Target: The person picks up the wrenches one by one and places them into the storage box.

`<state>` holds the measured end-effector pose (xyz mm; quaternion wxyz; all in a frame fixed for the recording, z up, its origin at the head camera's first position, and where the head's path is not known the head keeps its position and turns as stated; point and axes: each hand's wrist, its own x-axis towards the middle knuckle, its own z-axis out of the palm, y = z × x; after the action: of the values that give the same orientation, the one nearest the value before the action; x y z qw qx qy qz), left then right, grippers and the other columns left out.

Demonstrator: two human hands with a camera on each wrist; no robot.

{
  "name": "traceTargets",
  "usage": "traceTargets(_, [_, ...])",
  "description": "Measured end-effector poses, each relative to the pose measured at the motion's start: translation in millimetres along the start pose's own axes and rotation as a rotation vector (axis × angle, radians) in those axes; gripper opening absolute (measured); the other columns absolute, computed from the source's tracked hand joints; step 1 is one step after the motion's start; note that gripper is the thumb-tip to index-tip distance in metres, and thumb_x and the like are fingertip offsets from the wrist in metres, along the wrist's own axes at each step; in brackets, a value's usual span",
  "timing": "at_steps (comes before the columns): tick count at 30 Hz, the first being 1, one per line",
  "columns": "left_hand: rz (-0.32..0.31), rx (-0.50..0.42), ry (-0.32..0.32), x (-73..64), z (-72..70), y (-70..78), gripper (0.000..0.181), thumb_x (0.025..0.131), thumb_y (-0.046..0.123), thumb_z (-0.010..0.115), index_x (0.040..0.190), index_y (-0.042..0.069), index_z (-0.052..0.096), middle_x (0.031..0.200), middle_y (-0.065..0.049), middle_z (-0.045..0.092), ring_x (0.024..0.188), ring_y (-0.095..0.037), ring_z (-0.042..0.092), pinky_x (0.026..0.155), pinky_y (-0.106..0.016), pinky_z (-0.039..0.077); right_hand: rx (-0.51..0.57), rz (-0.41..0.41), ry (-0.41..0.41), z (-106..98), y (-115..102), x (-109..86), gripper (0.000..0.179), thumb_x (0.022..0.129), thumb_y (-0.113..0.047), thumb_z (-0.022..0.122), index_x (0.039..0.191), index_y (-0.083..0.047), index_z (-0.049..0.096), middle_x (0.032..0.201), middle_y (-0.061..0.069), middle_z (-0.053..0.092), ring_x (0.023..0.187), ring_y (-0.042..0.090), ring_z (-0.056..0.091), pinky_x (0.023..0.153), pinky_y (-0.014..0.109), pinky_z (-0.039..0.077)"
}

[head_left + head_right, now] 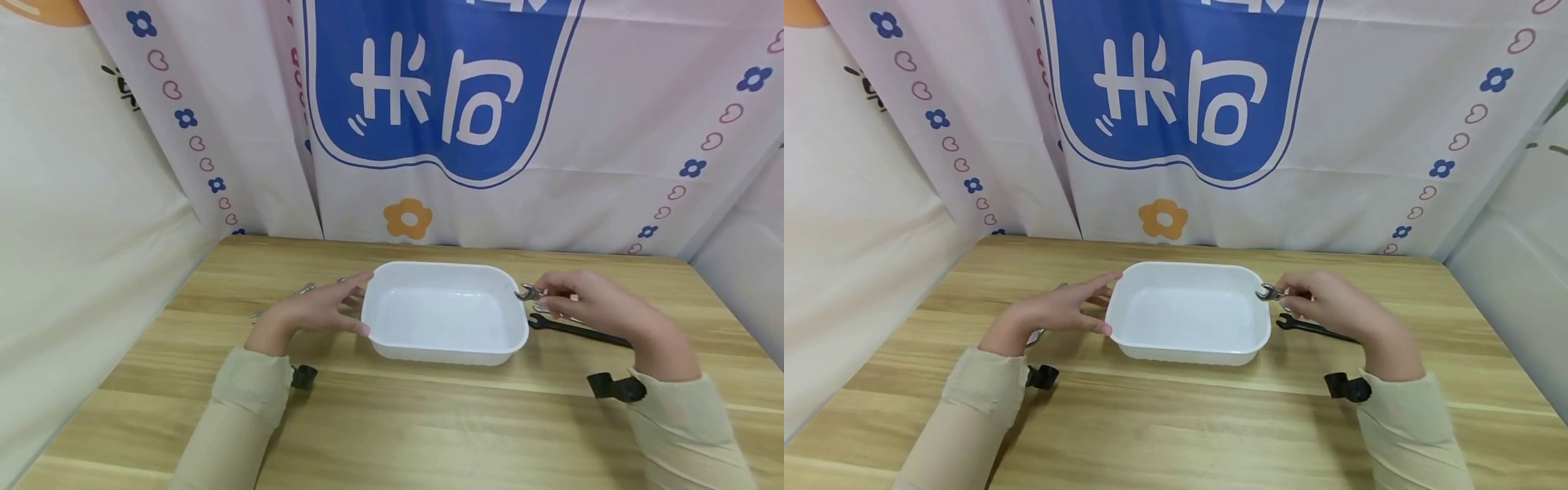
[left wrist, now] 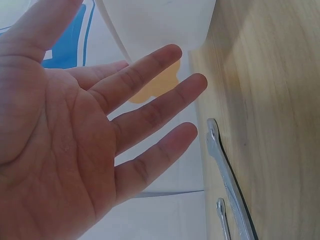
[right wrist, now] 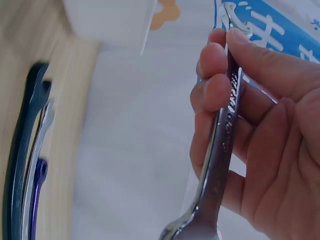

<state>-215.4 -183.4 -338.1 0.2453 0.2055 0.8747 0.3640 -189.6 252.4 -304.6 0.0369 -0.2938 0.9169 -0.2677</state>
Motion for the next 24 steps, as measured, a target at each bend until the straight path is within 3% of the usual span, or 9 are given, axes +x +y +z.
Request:
traceTargets(6, [0.002,-0.01,-0.006,-0.2,-0.9,0.5,0.106,0.082,0.037,0.081,0.161,0.025,0.011,0.152,-0.013,0.046,0.141,-0.037,0.043,0.11,-0.055,0.044,0.015,-0.027,-0.012,6,-15,13.8,0.01,0.095,-0.006,0.064,0.101,-0.011,0.069,0.072,-0.009,0.059,0.067,0.003,0.054,0.059,0.023,0.047])
traceTargets(18, [-0.008,-0.018,-0.004,-0.5,0.0,1.7,0.107,0.081,0.036,0.082,0.161,0.025,0.011,0.152,-0.012,0.047,0.141,-0.036,0.042,0.11,-0.056,0.043,0.048,-0.05,-0.079,22,-35,38.4,0.012,0.096,-0.006,0.063,0.105,-0.01,0.07,0.077,-0.003,0.062,0.072,0.012,0.058,0.06,0.024,0.048])
traceTargets(24, [-0.018,-0.015,0.004,0.2,0.3,0.5,0.106,0.081,0.035,0.082,0.161,0.025,0.013,0.152,-0.012,0.047,0.141,-0.037,0.042,0.11,-0.056,0.043,0.066,-0.124,-0.077,35,-43,49.1,0.009,0.097,-0.007,0.062,0.103,-0.009,0.069,0.076,-0.004,0.061,0.07,0.009,0.056,0.06,0.024,0.048])
